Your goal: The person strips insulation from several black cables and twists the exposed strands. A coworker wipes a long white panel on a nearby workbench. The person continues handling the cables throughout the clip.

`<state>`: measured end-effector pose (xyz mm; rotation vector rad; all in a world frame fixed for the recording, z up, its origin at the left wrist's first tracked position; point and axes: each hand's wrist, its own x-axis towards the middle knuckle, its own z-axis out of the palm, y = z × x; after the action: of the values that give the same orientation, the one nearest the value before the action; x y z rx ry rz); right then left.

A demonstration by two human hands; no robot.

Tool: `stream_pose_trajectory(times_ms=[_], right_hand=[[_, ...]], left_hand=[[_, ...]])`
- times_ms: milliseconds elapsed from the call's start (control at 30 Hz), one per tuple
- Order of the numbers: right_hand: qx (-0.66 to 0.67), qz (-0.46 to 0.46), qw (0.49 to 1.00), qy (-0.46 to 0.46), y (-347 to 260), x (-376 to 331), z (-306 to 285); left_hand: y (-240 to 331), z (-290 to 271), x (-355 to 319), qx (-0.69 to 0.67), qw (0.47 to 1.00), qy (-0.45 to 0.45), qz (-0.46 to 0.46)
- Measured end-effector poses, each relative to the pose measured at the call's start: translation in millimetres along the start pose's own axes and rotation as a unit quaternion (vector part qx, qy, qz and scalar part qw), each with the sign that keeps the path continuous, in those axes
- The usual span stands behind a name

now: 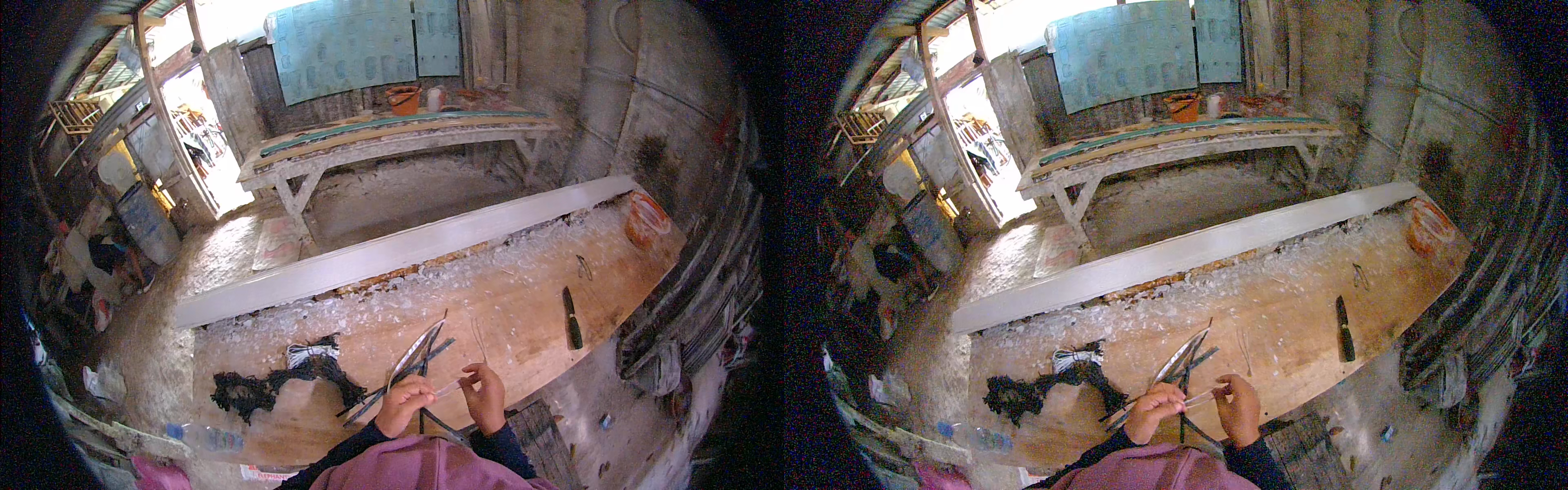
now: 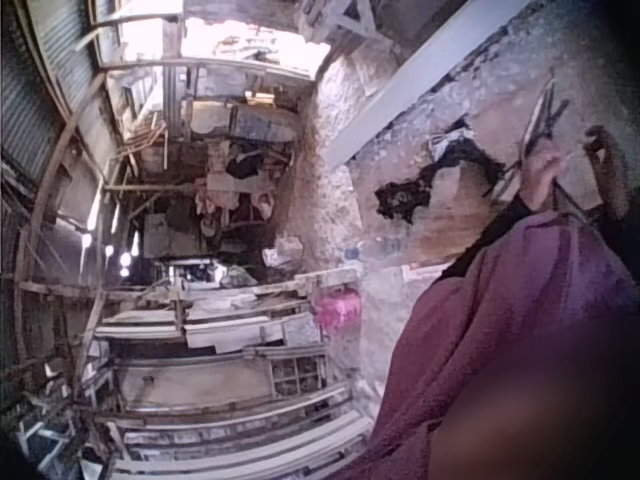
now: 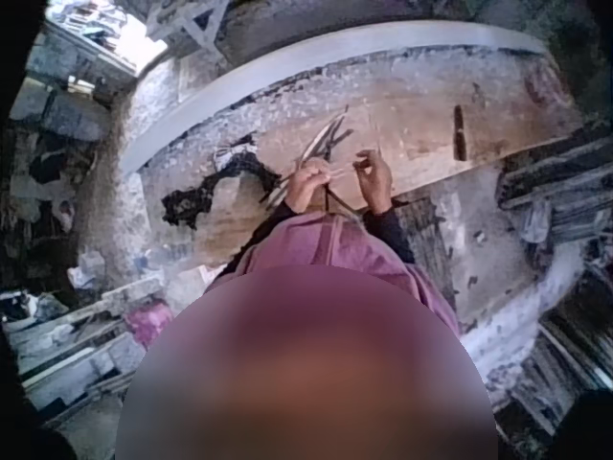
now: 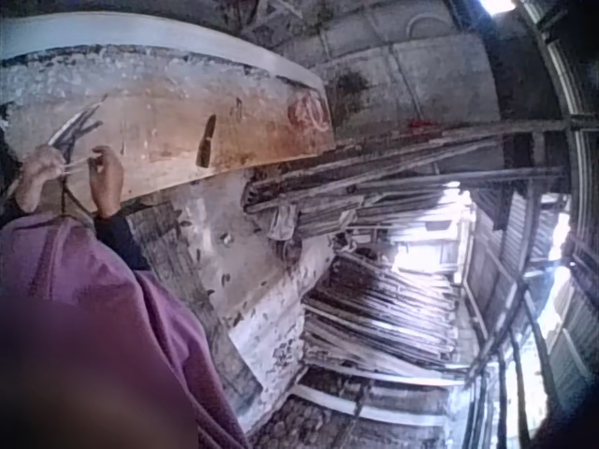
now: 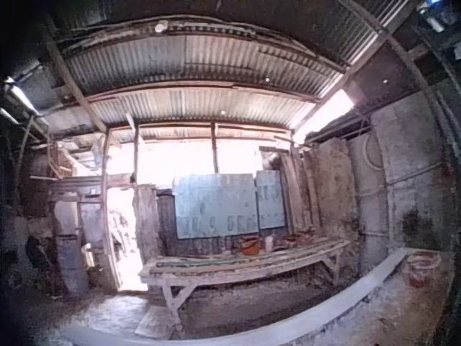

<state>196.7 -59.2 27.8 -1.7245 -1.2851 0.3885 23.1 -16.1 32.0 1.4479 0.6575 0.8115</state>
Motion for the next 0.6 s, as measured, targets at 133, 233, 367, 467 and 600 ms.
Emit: stream_pose_trajectory(times_ms=[133,233,367,467,600], right_hand=[[0.023,-0.001,0.999,0.044,11.3,6.2,8.4],[-0.004,-0.01,0.998,0.055,22.1,10.7,18.8],[0.096,0.032,0.994,0.036,35.9,7.5,26.4],[0.192,0.069,0.979,-0.006,44.0,5.8,19.1],[0.214,0.036,0.976,-0.015,43.5,3.9,2.0]], left_hand=[[-2.1,18.8,-8.0,-0.041,0.989,-0.131,-0.046],[-2.7,24.0,-9.0,-0.08,0.98,-0.179,-0.025],[0.9,12.9,-4.0,-0.06,0.958,-0.237,-0.147],[4.0,-0.2,-0.2,-0.117,0.957,-0.209,-0.162],[3.7,-24.7,5.8,-0.034,0.991,-0.077,-0.099]])
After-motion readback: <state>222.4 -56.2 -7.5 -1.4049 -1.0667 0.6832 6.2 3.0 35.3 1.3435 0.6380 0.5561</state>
